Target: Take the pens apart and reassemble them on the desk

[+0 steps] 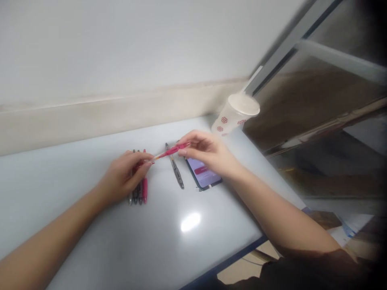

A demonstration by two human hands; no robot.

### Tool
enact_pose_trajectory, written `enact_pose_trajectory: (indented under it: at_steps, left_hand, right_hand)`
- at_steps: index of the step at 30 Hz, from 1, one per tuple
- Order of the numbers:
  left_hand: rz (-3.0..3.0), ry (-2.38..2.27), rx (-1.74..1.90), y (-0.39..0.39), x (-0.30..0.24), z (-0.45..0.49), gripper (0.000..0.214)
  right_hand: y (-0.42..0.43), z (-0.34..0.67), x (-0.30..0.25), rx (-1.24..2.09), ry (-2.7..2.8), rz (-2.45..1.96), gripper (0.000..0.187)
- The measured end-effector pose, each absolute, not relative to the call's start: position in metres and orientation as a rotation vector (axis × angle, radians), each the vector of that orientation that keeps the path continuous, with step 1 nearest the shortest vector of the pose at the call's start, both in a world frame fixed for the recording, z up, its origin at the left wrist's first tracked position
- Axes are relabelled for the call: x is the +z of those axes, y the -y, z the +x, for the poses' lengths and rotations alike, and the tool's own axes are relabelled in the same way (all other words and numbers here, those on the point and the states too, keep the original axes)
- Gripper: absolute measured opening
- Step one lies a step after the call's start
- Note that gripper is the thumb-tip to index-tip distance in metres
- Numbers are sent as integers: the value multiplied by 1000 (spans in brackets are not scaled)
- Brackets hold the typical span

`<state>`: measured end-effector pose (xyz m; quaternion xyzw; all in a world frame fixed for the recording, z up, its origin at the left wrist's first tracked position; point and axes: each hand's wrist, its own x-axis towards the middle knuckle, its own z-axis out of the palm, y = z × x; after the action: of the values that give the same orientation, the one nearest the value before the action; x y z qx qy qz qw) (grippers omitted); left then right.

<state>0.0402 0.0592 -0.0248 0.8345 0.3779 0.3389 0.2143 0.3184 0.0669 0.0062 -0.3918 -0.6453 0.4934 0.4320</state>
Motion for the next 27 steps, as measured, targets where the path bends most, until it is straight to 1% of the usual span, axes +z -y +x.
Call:
enact_pose_trajectory:
  at_steps: [3, 4, 6, 7, 8, 11, 12, 13, 16, 17, 20, 21, 22, 25, 27]
  left_hand:
    - [2358, -1032, 931, -59, -24, 41, 19]
    - [2367, -1027, 944, -59, -23, 42, 19]
    - [2386, -1001, 985, -59, -22, 43, 17]
    - [2390, -988, 1006, -59, -22, 43, 17]
    - [2386, -982, 1024, -60, -22, 43, 16]
    - [2322, -1017, 1041, -61, -23, 42, 18]
    - [2291, -1033, 1036, -61, -23, 42, 19]
    - [2263, -1044, 1032, -61, -23, 42, 19]
    - [2184, -1083, 1027, -62, -21, 42, 19]
    - [2154, -1102, 1029, -62, -20, 42, 19]
    - [2058, -1144, 1039, -63, -17, 43, 18]
    - [2033, -1143, 1042, -63, -17, 42, 18]
    - [2013, -1136, 1051, -62, -15, 42, 17]
    - [1946, -1112, 1132, -60, -9, 42, 21]
    - [1900, -1116, 1203, -58, -4, 43, 25]
  right_hand:
    - [-64, 319, 10, 1157, 1692, -1032, 29]
    - [-63, 319, 11, 1125, 1725, -1068, 34]
    - [-60, 319, 14, 1089, 1803, -1175, 52]
    - [-59, 319, 15, 1082, 1843, -1227, 58]
    - [-59, 320, 17, 1073, 1876, -1256, 58]
    - [-58, 321, 21, 1024, 1922, -1173, 36]
    - [-57, 322, 22, 1018, 1930, -1133, 32]
    - [-57, 322, 23, 1027, 1942, -1121, 32]
    - [-56, 322, 25, 1069, 2002, -1210, 48]
    - [-56, 323, 26, 1059, 2006, -1228, 47]
    - [-57, 324, 26, 1035, 1937, -1154, 32]
    - [-57, 324, 26, 1068, 1914, -1139, 32]
    - [-57, 324, 26, 1121, 1899, -1146, 34]
    - [-55, 322, 26, 1286, 1881, -1220, 49]
    - [-53, 319, 27, 1305, 1860, -1187, 49]
